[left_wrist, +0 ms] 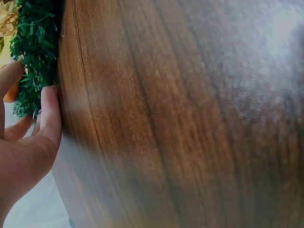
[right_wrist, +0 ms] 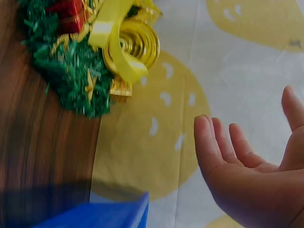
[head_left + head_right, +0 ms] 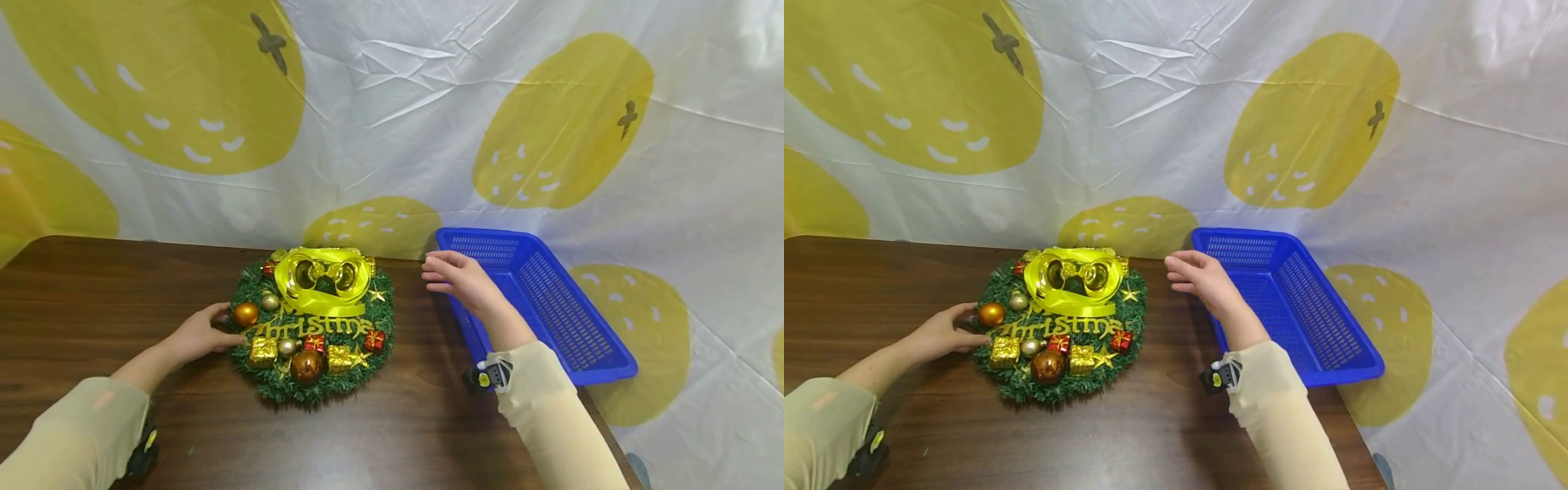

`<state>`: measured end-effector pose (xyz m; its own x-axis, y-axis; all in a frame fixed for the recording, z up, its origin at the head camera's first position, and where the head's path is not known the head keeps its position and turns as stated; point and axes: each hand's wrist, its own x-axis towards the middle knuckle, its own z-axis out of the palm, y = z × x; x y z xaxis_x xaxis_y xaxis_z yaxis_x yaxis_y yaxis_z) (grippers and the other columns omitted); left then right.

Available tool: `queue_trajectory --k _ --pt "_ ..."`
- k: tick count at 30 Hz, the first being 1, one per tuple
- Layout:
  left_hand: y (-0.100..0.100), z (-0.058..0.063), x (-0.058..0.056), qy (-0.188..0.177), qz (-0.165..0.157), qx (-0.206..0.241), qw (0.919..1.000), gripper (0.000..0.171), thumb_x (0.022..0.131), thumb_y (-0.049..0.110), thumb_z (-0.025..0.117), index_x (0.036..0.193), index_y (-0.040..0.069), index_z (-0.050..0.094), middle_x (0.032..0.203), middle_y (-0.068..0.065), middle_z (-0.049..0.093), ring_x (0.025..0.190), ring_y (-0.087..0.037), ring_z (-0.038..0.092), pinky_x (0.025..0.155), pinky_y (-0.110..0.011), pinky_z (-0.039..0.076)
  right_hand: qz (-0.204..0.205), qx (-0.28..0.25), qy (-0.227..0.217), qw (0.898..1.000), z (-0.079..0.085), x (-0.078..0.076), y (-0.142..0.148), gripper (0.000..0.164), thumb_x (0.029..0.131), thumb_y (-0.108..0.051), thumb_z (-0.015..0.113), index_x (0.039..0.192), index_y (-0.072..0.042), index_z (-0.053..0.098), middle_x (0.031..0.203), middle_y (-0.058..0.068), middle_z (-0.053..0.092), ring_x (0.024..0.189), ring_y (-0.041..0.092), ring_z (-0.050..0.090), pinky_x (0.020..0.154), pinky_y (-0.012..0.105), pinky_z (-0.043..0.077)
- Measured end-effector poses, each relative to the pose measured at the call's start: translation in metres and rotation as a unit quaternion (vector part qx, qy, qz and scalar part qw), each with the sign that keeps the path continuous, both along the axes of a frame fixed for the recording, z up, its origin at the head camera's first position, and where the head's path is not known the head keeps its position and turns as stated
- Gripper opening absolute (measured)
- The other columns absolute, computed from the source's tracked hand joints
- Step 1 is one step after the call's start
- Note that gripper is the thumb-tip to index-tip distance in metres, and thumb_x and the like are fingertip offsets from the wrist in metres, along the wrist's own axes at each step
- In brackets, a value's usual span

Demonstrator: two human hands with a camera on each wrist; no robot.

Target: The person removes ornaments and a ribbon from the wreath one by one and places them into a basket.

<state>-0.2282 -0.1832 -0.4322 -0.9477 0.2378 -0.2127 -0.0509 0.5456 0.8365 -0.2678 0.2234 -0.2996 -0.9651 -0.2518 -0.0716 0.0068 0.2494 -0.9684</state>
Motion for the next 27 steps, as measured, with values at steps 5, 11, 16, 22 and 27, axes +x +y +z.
queue_trajectory --k 5,11,16,22,27 --pt "0.000 -0.001 0.000 -0.001 0.001 0.004 1.0000 0.093 0.085 0.023 0.069 0.142 -0.018 0.008 0.136 -0.045 0.024 0.097 -0.034 0.062 0.078 -0.037 0.057 0.042 -0.011 0.031 0.999 -0.005 0.008 -0.017 0.049 0.094 -0.004 0.047 0.139 0.011 0.032 0.134 0.031 0.043 0.102 0.011 0.057 0.099 0.033 0.049" --pt "0.000 -0.002 0.001 -0.001 0.001 0.004 1.0000 0.094 0.085 0.025 0.070 0.142 -0.018 0.009 0.135 -0.044 0.026 0.096 -0.033 0.063 0.078 -0.037 0.057 0.087 0.020 0.058 0.994 -0.011 0.018 -0.033 0.051 0.092 -0.006 0.053 0.139 0.004 0.037 0.135 0.028 0.046 0.123 0.034 0.049 0.105 0.041 0.042" --pt "0.000 -0.001 0.002 -0.003 0.005 0.006 1.0000 0.094 0.085 0.024 0.070 0.142 -0.018 0.009 0.136 -0.044 0.025 0.096 -0.032 0.063 0.078 -0.037 0.057 0.130 0.027 0.072 0.988 -0.018 0.025 -0.045 0.058 0.091 -0.015 0.061 0.140 0.003 0.037 0.136 0.028 0.045 0.127 0.039 0.044 0.104 0.043 0.043" --pt "0.000 0.000 0.002 -0.004 0.005 0.007 1.0000 0.094 0.084 0.024 0.070 0.142 -0.018 0.009 0.136 -0.044 0.025 0.097 -0.033 0.062 0.078 -0.036 0.057 0.159 0.054 0.070 0.983 -0.026 0.033 -0.061 0.058 0.089 -0.006 0.062 0.141 0.000 0.036 0.135 0.024 0.047 0.126 0.035 0.046 0.100 0.041 0.046" --pt "0.001 0.002 0.002 -0.006 0.005 0.008 0.9999 0.094 0.085 0.023 0.069 0.143 -0.017 0.008 0.137 -0.044 0.024 0.098 -0.033 0.062 0.078 -0.036 0.057 0.176 0.063 0.080 0.979 -0.032 0.037 -0.072 0.062 0.086 0.000 0.064 0.141 0.000 0.036 0.134 0.024 0.048 0.125 0.038 0.045 0.103 0.050 0.042"
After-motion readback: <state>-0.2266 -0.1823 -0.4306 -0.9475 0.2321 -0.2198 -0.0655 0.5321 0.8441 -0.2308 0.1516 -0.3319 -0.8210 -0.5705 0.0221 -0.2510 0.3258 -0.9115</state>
